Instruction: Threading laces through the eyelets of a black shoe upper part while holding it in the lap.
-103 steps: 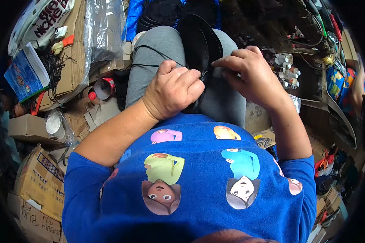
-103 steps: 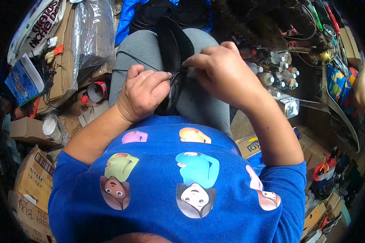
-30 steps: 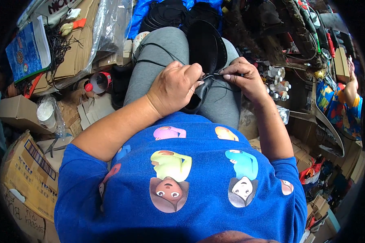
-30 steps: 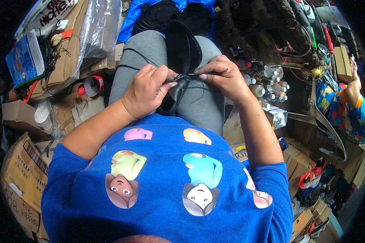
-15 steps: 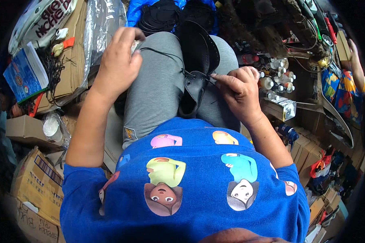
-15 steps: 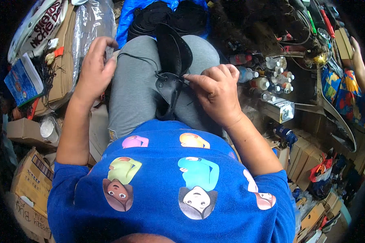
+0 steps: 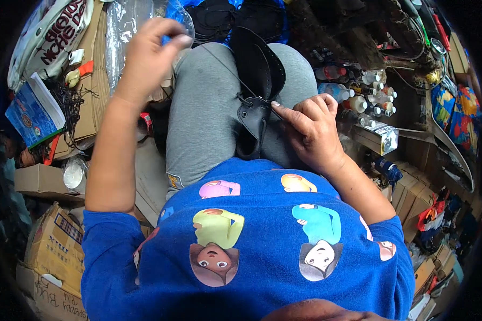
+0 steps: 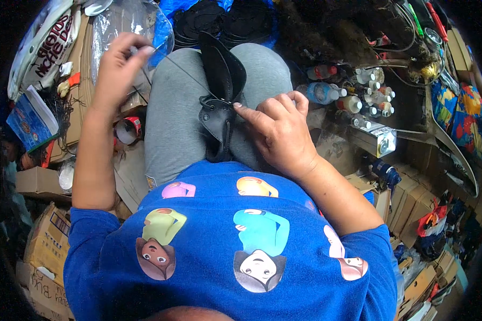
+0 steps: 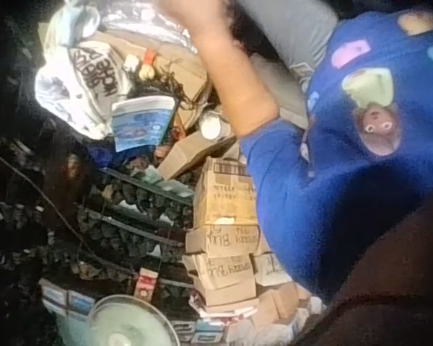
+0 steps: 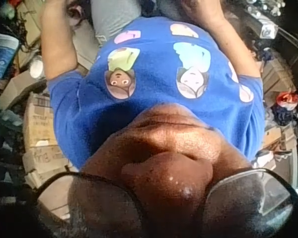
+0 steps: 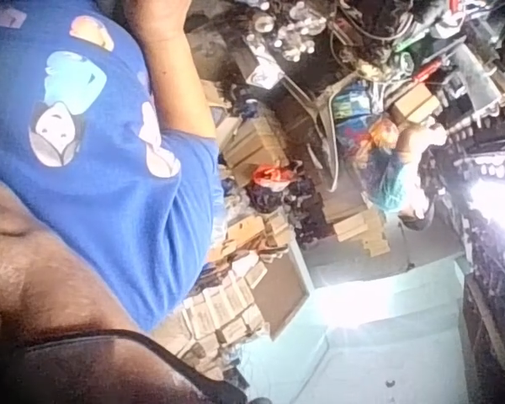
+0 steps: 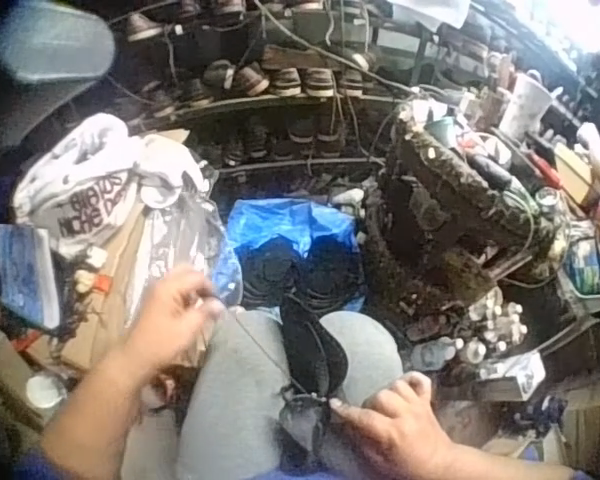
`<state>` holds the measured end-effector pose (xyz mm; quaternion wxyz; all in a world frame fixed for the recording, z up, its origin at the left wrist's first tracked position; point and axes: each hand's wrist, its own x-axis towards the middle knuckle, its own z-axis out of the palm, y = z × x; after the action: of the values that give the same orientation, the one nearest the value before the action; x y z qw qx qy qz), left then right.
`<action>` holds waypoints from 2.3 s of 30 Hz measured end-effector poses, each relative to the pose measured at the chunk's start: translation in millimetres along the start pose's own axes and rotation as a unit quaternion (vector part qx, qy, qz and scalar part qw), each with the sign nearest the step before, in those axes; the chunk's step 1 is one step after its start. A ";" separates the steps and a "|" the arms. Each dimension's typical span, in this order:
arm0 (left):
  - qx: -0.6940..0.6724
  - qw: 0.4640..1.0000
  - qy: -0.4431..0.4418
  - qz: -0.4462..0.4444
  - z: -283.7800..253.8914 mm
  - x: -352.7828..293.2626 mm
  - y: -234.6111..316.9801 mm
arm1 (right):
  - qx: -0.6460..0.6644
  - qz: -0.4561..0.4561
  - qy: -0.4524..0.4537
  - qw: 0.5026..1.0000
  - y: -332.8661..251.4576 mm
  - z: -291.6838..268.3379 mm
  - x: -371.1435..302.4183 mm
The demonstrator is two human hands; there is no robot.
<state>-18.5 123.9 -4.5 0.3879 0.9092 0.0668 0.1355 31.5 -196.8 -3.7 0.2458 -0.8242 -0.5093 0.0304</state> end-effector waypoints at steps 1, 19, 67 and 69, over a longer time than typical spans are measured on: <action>0.000 1.000 -0.003 0.002 -6.6 -0.1 -5.1 | 0.000 0.003 0.002 1.000 0.6 -0.3 -1.4; 0.006 0.996 -0.082 0.036 34.3 -30.1 58.5 | 0.040 -0.003 -0.052 0.998 19.8 -18.1 8.0; 0.045 0.982 -0.105 0.148 67.0 -46.7 51.9 | 0.123 0.042 -0.039 0.991 35.6 -7.1 0.0; 0.054 0.984 -0.101 0.140 66.8 -50.3 52.5 | 0.126 0.045 -0.026 0.991 33.9 -5.4 -3.2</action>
<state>-45.7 30.4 -20.6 0.3200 0.9383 -0.0931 0.0922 59.5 -213.7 -14.4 0.3324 -0.8075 -0.4705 0.1270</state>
